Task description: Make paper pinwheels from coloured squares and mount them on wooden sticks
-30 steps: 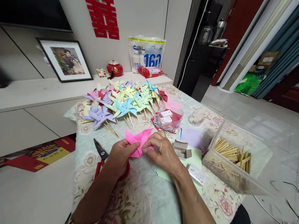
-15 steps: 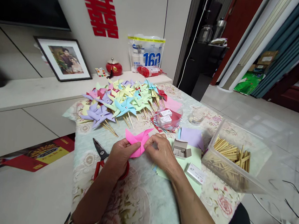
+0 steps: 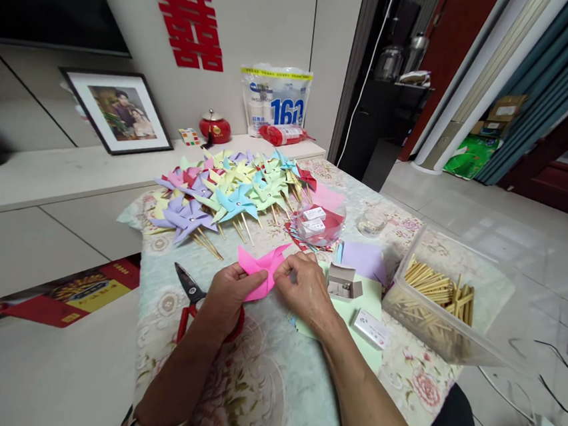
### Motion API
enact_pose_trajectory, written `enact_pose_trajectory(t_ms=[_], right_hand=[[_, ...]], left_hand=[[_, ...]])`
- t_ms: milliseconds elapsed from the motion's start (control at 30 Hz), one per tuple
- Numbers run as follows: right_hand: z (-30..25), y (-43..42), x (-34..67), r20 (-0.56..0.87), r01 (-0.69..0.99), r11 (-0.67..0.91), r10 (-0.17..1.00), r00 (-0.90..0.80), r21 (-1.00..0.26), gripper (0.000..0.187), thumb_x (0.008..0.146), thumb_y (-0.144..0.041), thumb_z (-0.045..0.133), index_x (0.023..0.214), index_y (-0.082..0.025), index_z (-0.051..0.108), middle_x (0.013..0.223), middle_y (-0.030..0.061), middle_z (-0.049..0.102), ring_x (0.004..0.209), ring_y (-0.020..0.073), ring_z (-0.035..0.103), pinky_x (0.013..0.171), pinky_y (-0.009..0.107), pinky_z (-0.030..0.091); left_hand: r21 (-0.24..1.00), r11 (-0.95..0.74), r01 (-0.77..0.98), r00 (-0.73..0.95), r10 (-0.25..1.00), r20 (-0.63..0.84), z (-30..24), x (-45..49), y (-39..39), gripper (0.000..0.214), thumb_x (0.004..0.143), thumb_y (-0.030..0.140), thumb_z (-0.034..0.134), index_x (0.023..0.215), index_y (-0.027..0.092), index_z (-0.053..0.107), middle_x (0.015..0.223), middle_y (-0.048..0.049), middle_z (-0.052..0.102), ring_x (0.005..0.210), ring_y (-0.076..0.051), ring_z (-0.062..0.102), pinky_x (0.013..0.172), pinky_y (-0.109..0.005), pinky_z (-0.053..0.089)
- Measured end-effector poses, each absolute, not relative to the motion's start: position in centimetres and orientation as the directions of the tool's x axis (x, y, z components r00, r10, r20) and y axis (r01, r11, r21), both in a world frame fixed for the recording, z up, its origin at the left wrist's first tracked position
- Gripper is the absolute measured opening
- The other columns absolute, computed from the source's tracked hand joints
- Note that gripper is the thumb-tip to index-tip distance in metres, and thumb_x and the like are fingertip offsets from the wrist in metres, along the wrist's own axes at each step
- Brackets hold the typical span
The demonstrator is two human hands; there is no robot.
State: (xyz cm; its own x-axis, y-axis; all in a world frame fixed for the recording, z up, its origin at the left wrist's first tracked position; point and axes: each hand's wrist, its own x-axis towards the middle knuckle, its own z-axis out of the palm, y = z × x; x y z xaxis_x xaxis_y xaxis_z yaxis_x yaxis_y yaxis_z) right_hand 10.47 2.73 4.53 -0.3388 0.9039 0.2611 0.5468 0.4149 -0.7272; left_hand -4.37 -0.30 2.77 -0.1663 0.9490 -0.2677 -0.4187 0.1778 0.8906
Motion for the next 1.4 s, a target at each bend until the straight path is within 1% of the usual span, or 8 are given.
enact_pose_trajectory(t_ms=[200,300,600,733,967,1133,1233,1400], right_hand=[[4.45,2.76,10.50,0.268,0.544,0.438,0.892,-0.364,-0.716,0.017,0.080,-0.011,0.056,0.066,-0.020,0.059,0.073,0.0007,0.062,0.078,0.0191,0.052,0.078,0.033,0.038],[4.43,2.72,10.50,0.264,0.550,0.434,0.893,-0.363,-0.714,0.016,0.080,-0.011,0.057,0.066,-0.019,0.059,0.074,0.0015,0.062,0.078,0.0196,0.052,0.077,0.033,0.038],[4.30,2.78,10.56,0.269,0.547,0.437,0.893,-0.362,-0.714,0.015,0.079,-0.011,0.059,0.066,-0.020,0.060,0.073,0.0009,0.062,0.080,0.0198,0.052,0.075,0.032,0.037],[4.31,2.76,10.54,0.280,0.534,0.448,0.886,-0.369,-0.717,0.015,0.079,-0.011,0.059,0.066,-0.020,0.060,0.073,0.0013,0.062,0.079,0.0198,0.052,0.076,0.033,0.037],[4.38,2.76,10.46,0.299,0.520,0.469,0.876,-0.379,-0.713,0.017,0.079,-0.010,0.057,0.066,-0.020,0.060,0.072,0.0004,0.062,0.077,0.0191,0.052,0.075,0.032,0.038],[4.47,2.72,10.46,0.305,0.519,0.482,0.868,-0.392,-0.706,0.018,0.078,-0.008,0.057,0.065,-0.020,0.059,0.071,0.0006,0.062,0.078,0.0193,0.052,0.076,0.033,0.038],[4.47,2.71,10.48,0.305,0.520,0.476,0.872,-0.383,-0.709,0.018,0.079,-0.009,0.057,0.065,-0.021,0.059,0.072,0.0002,0.062,0.078,0.0191,0.052,0.076,0.032,0.038],[4.49,2.73,10.49,0.289,0.525,0.462,0.879,-0.380,-0.715,0.017,0.079,-0.010,0.058,0.066,-0.020,0.060,0.072,0.0004,0.062,0.079,0.0194,0.052,0.075,0.032,0.038]], left_hand=[[0.891,0.174,-0.420,-0.165,0.950,-0.264,2.86,-4.35,-0.32,0.033,0.052,0.024,0.086,0.081,0.010,0.076,0.060,-0.0018,0.072,0.053,-0.015,0.064,0.054,-0.023,0.048],[0.896,0.170,-0.410,-0.169,0.951,-0.258,2.81,-4.32,-0.33,0.031,0.052,0.022,0.086,0.079,0.010,0.076,0.058,-0.0009,0.071,0.051,-0.013,0.062,0.054,-0.022,0.047],[0.906,0.162,-0.392,-0.164,0.956,-0.242,2.61,-4.38,-0.40,0.030,0.052,0.021,0.085,0.079,0.010,0.076,0.058,-0.0005,0.070,0.051,-0.013,0.061,0.055,-0.022,0.047],[0.909,0.176,-0.379,-0.184,0.948,-0.260,2.59,-4.37,-0.37,0.030,0.052,0.023,0.084,0.078,0.010,0.076,0.057,-0.0006,0.069,0.050,-0.014,0.059,0.051,-0.022,0.045],[0.896,0.183,-0.405,-0.170,0.948,-0.270,2.82,-4.39,-0.37,0.023,0.053,0.023,0.084,0.071,0.012,0.075,0.052,0.0007,0.066,0.046,-0.011,0.055,0.049,-0.021,0.042],[0.895,0.180,-0.409,-0.154,0.953,-0.261,2.87,-4.42,-0.54,0.018,0.056,0.023,0.082,0.068,0.012,0.074,0.057,-0.0005,0.070,0.048,-0.011,0.056,0.051,-0.021,0.043],[0.896,0.179,-0.407,-0.148,0.955,-0.258,2.95,-4.40,-0.58,0.018,0.057,0.024,0.081,0.069,0.012,0.075,0.059,-0.0007,0.071,0.049,-0.011,0.057,0.052,-0.021,0.044],[0.900,0.186,-0.393,-0.157,0.951,-0.265,2.93,-4.39,-0.53,0.017,0.056,0.024,0.082,0.066,0.013,0.074,0.056,0.0000,0.068,0.047,-0.010,0.054,0.049,-0.021,0.041]])
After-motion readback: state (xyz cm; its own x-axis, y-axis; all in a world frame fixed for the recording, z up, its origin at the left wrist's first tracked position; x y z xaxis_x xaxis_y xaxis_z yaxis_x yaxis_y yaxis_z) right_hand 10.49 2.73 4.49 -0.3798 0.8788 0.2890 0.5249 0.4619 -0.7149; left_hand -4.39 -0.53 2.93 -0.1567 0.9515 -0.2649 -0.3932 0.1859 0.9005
